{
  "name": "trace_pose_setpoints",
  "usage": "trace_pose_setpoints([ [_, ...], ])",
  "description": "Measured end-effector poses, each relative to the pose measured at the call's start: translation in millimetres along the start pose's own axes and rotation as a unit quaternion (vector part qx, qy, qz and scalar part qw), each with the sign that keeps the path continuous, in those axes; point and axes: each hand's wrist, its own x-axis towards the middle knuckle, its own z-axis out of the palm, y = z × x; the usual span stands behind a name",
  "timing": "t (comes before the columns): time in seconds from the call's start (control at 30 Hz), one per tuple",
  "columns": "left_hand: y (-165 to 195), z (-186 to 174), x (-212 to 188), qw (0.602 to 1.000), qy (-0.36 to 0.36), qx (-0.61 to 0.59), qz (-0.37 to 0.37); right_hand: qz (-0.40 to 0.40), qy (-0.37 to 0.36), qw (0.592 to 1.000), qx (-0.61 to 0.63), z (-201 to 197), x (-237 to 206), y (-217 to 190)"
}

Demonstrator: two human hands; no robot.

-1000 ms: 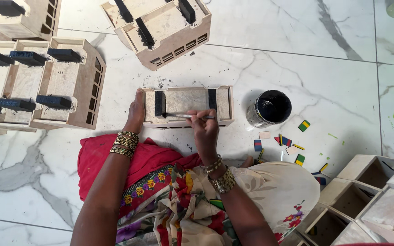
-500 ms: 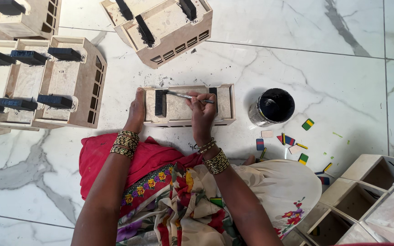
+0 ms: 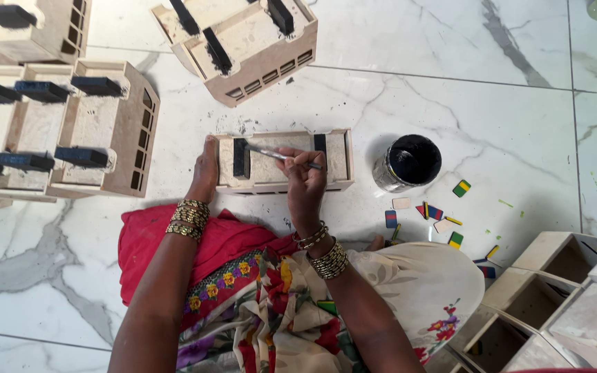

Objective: The person sits on the floor and uses a brush to apply black paint to the raised blocks of small wooden model houses, working on one model at a time and setting finished ones aside among many similar models.

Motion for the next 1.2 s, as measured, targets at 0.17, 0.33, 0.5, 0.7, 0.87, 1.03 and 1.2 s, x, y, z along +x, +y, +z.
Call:
trace_pose_setpoints([
  [0.17,-1.3,-3.0,-1.6,1.000,-0.009,-0.010,0.007,0.004,0.008,1.000,-0.018,-2.1,-8.5,1.5],
  [0.33,-9.5,-10.2,3.8,0.998,-0.038,-0.046,0.015,0.030,0.016,0.995,-0.096,0.0,-41.2,-14.7],
  [0.5,-32.1,-33.1,-0.9,0.965,-0.124,-0.231,0.021,-0.017,0.004,0.999,-0.043,9.4,-48.1,-47.9],
  [0.7,-64.2,-46.8,-14.9,0.948,-0.146,-0.199,0.201,-0.072,-0.029,0.979,-0.188,50.4,-35.1,-61.3],
  [0.87,-61.3,-44.2,-0.9,0.942,-0.124,-0.304,0.072,-0.115,-0.076,0.942,-0.307,83.3,-18.2,-39.3],
  [1.03,-61.3,-47.1,8.6,0.938,-0.081,-0.337,0.012,-0.110,-0.112,0.897,-0.412,93.6,-54.2,-41.4],
  [1.2,-66.8,-48.6,13.4,0.945,-0.064,-0.319,0.037,-0.150,-0.161,0.893,-0.392,102.1,-81.6,-50.9],
])
